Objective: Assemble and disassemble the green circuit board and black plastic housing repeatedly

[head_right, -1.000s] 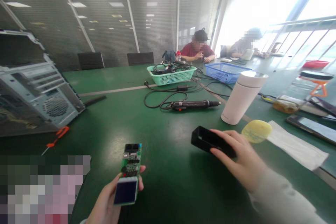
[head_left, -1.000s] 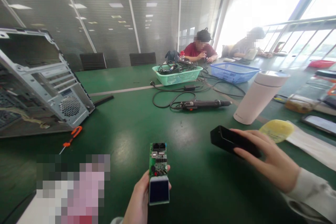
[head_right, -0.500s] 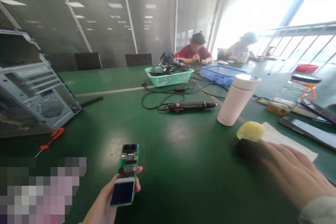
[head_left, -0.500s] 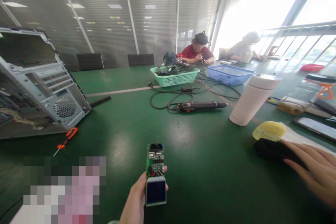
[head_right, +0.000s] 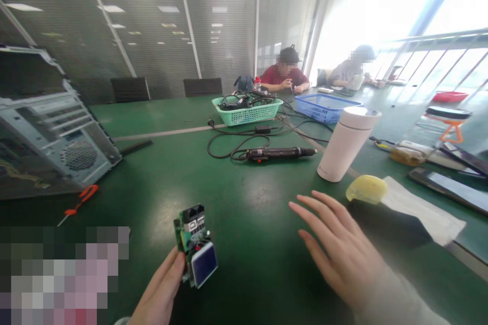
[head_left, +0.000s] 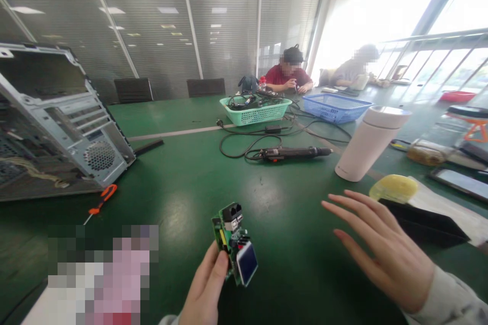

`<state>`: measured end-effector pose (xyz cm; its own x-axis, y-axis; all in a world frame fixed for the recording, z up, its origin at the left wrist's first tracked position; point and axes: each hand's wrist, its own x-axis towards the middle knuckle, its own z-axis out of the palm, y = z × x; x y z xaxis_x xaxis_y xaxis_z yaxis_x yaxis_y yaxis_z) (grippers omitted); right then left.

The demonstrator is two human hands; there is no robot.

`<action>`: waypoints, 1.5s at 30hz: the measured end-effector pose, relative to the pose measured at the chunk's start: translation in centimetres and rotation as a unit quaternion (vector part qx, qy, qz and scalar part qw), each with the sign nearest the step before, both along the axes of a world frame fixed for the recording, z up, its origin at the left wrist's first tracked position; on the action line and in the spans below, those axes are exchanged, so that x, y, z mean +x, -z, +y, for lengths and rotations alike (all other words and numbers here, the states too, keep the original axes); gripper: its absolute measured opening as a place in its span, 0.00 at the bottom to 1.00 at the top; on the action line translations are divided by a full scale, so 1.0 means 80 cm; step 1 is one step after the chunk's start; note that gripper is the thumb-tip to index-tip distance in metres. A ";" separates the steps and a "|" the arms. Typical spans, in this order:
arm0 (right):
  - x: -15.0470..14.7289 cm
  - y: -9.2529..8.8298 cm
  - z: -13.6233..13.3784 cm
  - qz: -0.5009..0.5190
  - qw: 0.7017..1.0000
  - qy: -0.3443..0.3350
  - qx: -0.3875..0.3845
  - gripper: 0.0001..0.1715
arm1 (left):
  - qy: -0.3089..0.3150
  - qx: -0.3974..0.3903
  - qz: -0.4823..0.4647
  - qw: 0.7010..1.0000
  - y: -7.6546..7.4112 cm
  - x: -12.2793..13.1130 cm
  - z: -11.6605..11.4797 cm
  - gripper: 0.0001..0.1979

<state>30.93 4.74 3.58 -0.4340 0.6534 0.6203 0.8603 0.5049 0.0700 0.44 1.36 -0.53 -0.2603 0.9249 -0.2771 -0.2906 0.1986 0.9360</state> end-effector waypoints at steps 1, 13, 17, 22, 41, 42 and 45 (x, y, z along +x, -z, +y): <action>-0.015 -0.003 -0.001 0.012 1.000 -0.016 -0.013 0.25 | 0.024 -0.001 -0.004 1.000 -0.005 0.005 0.000 0.29; -0.119 -0.034 -0.025 -0.003 0.991 -0.127 -0.046 0.30 | 0.230 0.138 0.073 0.960 -0.014 -0.003 0.005 0.16; -0.131 -0.017 -0.025 0.006 0.988 -0.149 -0.028 0.38 | 0.237 0.189 0.166 0.938 -0.011 -0.003 0.001 0.11; -0.136 0.002 -0.016 0.059 0.983 -0.176 0.011 0.28 | 0.242 0.225 0.226 0.916 -0.015 0.002 0.002 0.12; -0.134 -0.020 -0.026 0.252 0.849 -0.143 -0.441 0.24 | 0.273 0.216 0.221 0.911 -0.013 -0.002 0.002 0.18; -0.134 -0.018 -0.027 0.269 0.837 -0.144 -0.454 0.24 | 0.274 0.214 0.216 0.912 -0.013 -0.002 0.002 0.18; -0.135 -0.008 -0.030 0.342 0.788 -0.153 -0.489 0.20 | 0.282 0.201 0.182 0.920 -0.010 -0.007 0.001 0.22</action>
<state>20.14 2.37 4.25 -0.4467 0.8936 0.0429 0.3555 0.2213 -0.9081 -0.14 1.44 0.25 0.2839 0.9503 0.1275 0.0997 -0.1616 0.9818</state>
